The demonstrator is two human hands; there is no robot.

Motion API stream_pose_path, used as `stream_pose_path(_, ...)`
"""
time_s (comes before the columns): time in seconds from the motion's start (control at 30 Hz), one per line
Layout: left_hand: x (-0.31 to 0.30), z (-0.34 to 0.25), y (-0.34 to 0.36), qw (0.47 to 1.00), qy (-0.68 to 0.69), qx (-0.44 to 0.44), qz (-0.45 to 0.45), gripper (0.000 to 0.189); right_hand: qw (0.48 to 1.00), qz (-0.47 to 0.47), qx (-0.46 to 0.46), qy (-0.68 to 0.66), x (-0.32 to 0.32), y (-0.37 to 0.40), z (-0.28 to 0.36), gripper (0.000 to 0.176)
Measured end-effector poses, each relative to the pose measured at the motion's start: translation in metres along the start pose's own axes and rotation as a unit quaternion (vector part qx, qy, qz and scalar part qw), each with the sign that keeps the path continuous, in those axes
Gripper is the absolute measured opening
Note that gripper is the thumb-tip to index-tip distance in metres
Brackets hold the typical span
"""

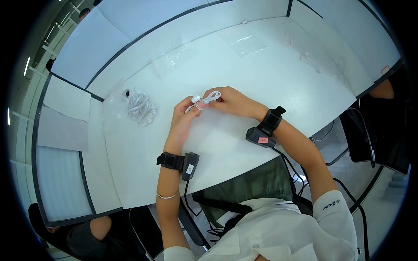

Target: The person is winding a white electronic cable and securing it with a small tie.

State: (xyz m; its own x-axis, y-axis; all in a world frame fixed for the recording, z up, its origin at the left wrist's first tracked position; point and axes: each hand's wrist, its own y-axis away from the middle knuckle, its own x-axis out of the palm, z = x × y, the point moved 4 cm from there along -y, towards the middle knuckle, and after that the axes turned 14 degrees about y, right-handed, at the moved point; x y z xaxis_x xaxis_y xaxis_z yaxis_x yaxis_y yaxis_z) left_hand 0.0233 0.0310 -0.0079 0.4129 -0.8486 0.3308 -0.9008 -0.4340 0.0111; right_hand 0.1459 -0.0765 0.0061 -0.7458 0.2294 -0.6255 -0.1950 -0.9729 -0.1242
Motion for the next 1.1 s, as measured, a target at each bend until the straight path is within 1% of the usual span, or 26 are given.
stream_pose_path(0.1,0.003,-0.005,0.001,0.999,-0.036,-0.003,-0.010,0.019,0.999,-0.015,-0.031,-0.011,-0.003,-0.001,-0.002,0.016)
stream_pose_path(0.23,0.006,-0.007,0.003,0.998,-0.054,-0.027,-0.004,0.021,0.997,-0.026,-0.036,-0.069,-0.003,-0.004,-0.008,0.017)
stream_pose_path(0.3,0.006,-0.006,0.002,0.999,-0.038,-0.015,0.005,0.022,0.995,-0.019,-0.028,-0.095,-0.004,-0.008,-0.017,0.017)
stream_pose_path(0.33,0.008,-0.006,0.002,1.000,-0.024,-0.004,0.001,0.019,0.993,-0.015,-0.026,-0.111,-0.005,-0.009,-0.017,0.017)
stream_pose_path(0.37,0.008,-0.006,0.002,1.000,-0.025,-0.003,0.005,0.018,0.989,-0.005,-0.029,-0.146,-0.004,-0.011,-0.022,0.014)
stream_pose_path(0.43,0.009,-0.007,0.002,1.000,-0.025,-0.007,0.006,0.020,0.983,-0.003,-0.016,-0.183,-0.004,-0.011,-0.021,0.015)
stream_pose_path(0.53,0.009,-0.007,0.003,0.999,-0.031,-0.012,0.002,0.018,0.980,0.034,0.018,-0.196,-0.004,-0.012,-0.023,0.022)
stream_pose_path(0.63,0.007,-0.005,0.002,0.999,-0.043,-0.010,-0.001,0.017,0.969,0.054,0.045,-0.239,-0.007,-0.009,-0.017,0.026)
stream_pose_path(0.73,0.004,-0.003,0.001,0.995,-0.099,-0.001,-0.018,0.016,0.961,0.048,0.054,-0.266,-0.012,-0.007,-0.016,0.029)
stream_pose_path(0.83,0.004,-0.002,0.001,0.995,-0.093,0.002,-0.031,0.016,0.969,0.027,0.008,-0.244,-0.003,-0.007,-0.012,0.027)
stream_pose_path(0.93,0.005,-0.003,0.000,0.994,-0.098,0.003,-0.039,0.015,0.990,0.004,-0.027,-0.135,-0.001,-0.006,-0.005,0.025)
stream_pose_path(1.03,0.003,-0.003,0.000,0.990,-0.139,-0.011,-0.037,0.015,0.993,-0.022,-0.064,-0.095,0.002,-0.005,-0.001,0.023)
stream_pose_path(1.07,0.003,-0.002,0.000,0.991,-0.127,-0.012,-0.040,0.018,0.993,-0.034,-0.078,-0.080,0.003,-0.006,-0.002,0.022)
stream_pose_path(1.1,0.003,-0.001,0.000,0.992,-0.115,-0.013,-0.043,0.021,0.993,-0.036,-0.072,-0.086,0.003,-0.006,-0.002,0.022)
